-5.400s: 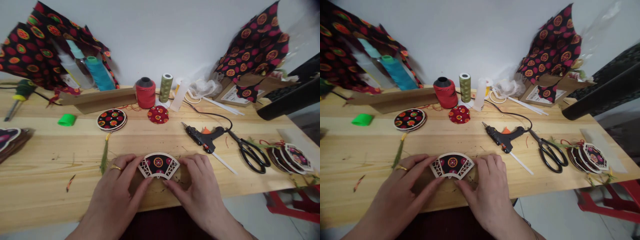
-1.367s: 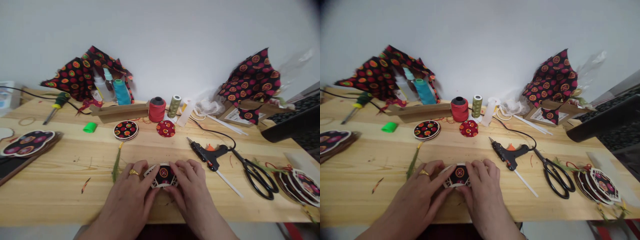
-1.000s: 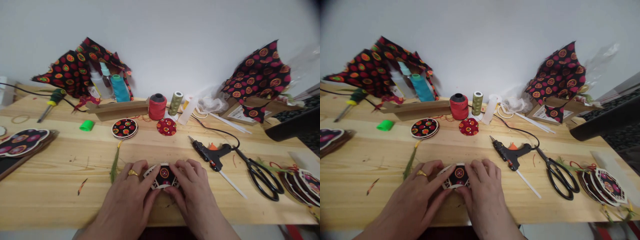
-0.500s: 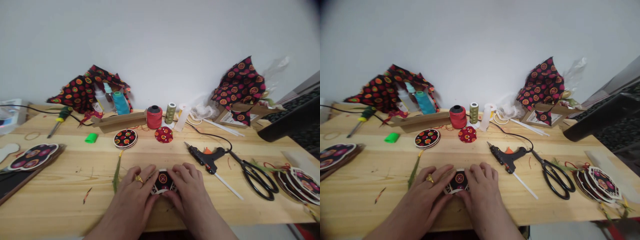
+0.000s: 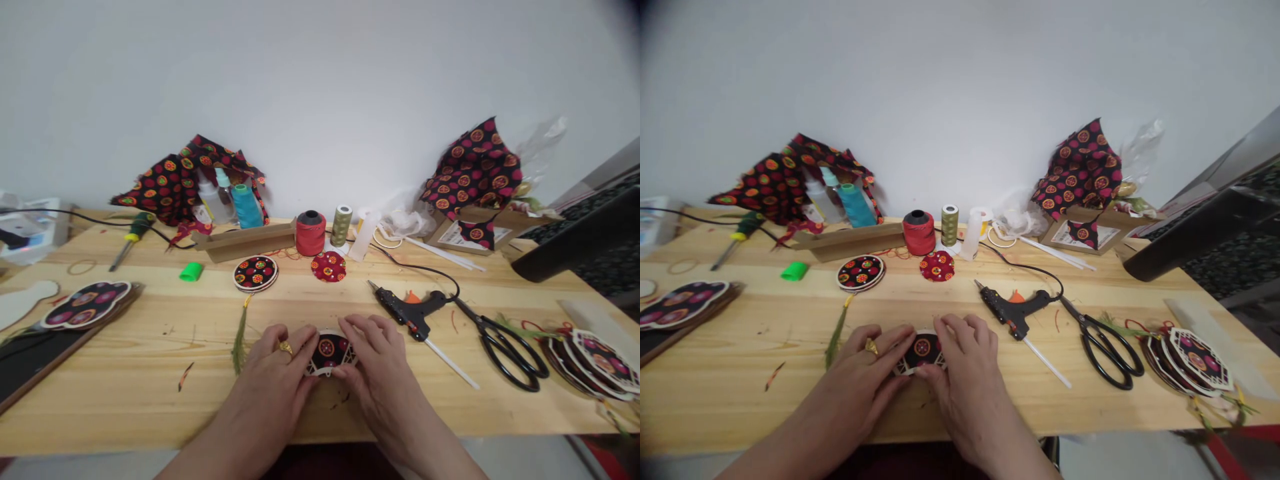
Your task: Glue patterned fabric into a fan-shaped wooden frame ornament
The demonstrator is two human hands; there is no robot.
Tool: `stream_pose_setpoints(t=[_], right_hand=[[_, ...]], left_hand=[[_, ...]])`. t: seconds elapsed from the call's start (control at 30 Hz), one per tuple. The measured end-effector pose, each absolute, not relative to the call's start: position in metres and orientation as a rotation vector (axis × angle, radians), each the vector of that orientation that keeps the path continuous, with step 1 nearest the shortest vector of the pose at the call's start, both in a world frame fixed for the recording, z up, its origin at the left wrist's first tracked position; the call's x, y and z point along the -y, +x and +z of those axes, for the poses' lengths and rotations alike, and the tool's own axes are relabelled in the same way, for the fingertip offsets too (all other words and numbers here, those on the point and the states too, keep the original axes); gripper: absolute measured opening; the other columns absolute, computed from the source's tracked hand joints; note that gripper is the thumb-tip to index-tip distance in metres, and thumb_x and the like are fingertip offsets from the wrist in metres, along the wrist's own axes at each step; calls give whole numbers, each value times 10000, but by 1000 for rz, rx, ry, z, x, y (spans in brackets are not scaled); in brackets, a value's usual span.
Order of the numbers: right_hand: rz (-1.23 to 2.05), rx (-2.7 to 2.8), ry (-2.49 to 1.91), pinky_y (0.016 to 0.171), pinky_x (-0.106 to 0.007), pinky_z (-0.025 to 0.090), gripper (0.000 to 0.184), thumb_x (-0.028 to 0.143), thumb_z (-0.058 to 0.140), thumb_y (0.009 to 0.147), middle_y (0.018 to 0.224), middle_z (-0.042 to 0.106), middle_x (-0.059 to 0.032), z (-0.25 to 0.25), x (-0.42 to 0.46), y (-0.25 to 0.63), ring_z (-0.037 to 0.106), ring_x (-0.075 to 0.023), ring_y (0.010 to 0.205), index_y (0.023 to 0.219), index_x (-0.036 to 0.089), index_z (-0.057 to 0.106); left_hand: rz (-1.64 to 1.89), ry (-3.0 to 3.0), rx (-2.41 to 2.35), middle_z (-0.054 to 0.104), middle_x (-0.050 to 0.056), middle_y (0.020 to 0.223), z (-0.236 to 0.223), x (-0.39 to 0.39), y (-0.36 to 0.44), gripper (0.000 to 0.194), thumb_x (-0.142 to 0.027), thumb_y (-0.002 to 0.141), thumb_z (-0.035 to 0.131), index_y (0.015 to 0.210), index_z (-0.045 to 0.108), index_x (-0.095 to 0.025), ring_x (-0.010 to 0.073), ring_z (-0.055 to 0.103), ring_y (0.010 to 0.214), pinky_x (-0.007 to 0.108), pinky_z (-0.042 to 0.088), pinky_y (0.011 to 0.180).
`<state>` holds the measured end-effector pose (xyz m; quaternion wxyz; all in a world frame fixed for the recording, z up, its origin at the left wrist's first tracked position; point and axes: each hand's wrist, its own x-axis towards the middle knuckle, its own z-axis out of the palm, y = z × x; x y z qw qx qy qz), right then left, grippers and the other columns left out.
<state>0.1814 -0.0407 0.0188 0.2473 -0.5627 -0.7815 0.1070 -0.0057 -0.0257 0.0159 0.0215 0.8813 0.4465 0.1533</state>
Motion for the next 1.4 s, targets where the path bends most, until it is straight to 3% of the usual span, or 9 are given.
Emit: stream_pose_setpoints(t=[0.2, 0.5, 0.67, 0.8, 0.9, 1.1, 1.4], right_hand=[[229, 2259, -1495, 905, -528, 433, 506, 484, 574, 869, 1222, 607, -118, 19, 43, 176, 469, -331, 1073, 1238, 137, 570], [181, 2338, -1515, 918, -510, 373, 565, 527, 565, 862, 1256, 586, -106, 16, 45, 177, 447, -320, 1091, 1276, 144, 527], [122, 2387, -1505, 927, -520, 328, 649, 599, 575, 821, 1259, 585, -99, 16, 45, 176, 425, -331, 1106, 1274, 138, 520], [63, 2374, -1503, 935, -515, 299, 687, 624, 562, 815, 1264, 583, -106, 14, 45, 175, 415, -334, 1116, 1282, 123, 510], [57, 2375, -1520, 932, -513, 295, 667, 611, 558, 826, 1264, 582, -108, 13, 47, 174, 415, -337, 1117, 1284, 128, 508], [80, 2358, -1537, 937, -506, 300, 623, 591, 551, 843, 1267, 571, -115, 17, 51, 170, 406, -337, 1124, 1265, 134, 518], [126, 2361, -1538, 960, -495, 303, 600, 536, 555, 865, 1321, 534, -118, 18, 53, 171, 394, -325, 1140, 1297, 124, 495]], left_hand=[[553, 2724, -1419, 646, 80, 1232, 12, 26, -6, 420, -113, 816, 512, 1227, 591, -158, 297, 521, 1050, 445, 506, 881], [532, 2656, -1397, 652, 73, 1224, 7, 26, -6, 411, -139, 836, 535, 1241, 589, -184, 286, 529, 1054, 453, 477, 917], [876, 2349, -1640, 612, 97, 1266, 25, 21, -34, 404, -272, 947, 368, 1326, 495, -211, 276, 514, 1159, 480, 448, 950], [1049, 2274, -1754, 594, 85, 1195, 38, 24, -53, 346, -326, 928, 451, 1243, 556, -230, 275, 510, 1148, 454, 447, 950], [996, 2427, -1624, 630, 79, 1086, 31, 30, -45, 275, -290, 904, 507, 1143, 620, -214, 266, 524, 1060, 438, 461, 912], [813, 2508, -1586, 654, 107, 1097, 11, 34, -15, 320, -324, 850, 605, 1129, 651, -173, 296, 506, 1049, 520, 426, 933], [717, 2528, -1591, 667, 75, 999, 13, 32, -14, 230, -333, 851, 598, 1016, 711, -220, 285, 483, 986, 494, 445, 877]])
